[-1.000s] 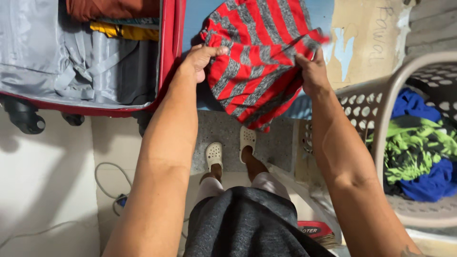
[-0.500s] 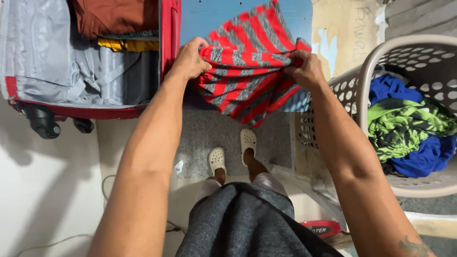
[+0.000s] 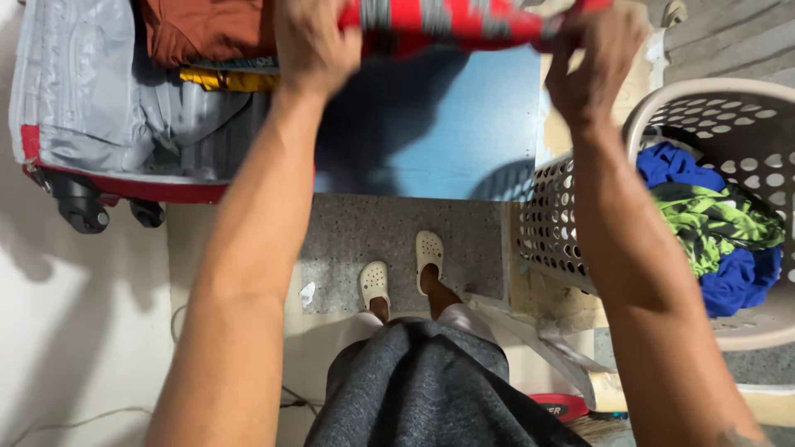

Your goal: The person folds several garments one by one on a blue table and places them into an open red suitcase. Items handled include yellow shorts, a white tank top, a black jersey, patterned shorts, a brown shirt, and a red-and-gray striped shirt.

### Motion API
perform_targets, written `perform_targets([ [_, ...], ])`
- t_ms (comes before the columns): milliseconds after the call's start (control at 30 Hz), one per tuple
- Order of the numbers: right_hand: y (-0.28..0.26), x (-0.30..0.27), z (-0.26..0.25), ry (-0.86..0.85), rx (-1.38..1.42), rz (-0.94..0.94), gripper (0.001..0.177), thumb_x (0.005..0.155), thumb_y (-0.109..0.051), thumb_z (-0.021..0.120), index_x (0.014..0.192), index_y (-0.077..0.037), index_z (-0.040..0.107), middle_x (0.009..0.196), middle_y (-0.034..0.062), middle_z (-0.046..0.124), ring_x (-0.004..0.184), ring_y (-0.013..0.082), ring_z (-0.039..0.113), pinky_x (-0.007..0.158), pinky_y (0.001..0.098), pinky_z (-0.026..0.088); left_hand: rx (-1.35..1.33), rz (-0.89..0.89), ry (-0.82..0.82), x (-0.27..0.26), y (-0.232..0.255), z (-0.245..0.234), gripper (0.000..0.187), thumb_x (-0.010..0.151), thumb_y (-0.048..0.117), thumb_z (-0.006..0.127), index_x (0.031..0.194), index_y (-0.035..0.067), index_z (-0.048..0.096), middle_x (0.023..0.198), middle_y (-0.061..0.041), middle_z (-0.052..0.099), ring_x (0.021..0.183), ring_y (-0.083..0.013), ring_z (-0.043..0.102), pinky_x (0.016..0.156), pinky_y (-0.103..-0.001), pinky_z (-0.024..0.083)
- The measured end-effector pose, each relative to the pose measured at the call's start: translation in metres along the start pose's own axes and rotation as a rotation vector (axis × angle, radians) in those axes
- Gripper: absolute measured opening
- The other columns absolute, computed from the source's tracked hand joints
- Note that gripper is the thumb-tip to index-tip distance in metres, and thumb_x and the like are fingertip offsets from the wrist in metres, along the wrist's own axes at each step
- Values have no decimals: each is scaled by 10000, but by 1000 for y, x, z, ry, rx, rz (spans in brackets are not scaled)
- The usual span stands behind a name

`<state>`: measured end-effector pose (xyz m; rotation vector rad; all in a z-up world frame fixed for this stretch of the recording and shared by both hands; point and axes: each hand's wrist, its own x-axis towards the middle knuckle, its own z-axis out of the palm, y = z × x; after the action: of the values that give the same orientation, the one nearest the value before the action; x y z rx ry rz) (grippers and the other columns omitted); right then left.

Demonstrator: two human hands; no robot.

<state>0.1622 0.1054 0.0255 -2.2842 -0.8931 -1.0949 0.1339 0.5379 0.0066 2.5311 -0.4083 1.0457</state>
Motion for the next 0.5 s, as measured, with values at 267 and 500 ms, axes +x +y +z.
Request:
perform_targets([
  [267, -68, -148, 36, -968, -32, 384, 477, 784, -345, 807, 1196, -124, 709, 1360, 122, 591, 1252, 387, 507, 999, 600, 438, 5, -599, -1002, -142, 61, 1, 748, 663, 380, 909, 1286, 104, 600, 1425, -159, 442, 1368, -412, 377, 1086, -580, 348],
  [500, -81, -157, 74, -1011, 84, 532, 578, 831, -358, 749, 1378, -201, 646, 1488, 80, 540, 1335, 378, 467, 1066, 570, 441, -158, -1300, -734, -200, 41, 69, 1059, 734, 550, 840, 1510, -10, 386, 1544, -249, 419, 1446, -397, 411, 1189, -457, 356],
])
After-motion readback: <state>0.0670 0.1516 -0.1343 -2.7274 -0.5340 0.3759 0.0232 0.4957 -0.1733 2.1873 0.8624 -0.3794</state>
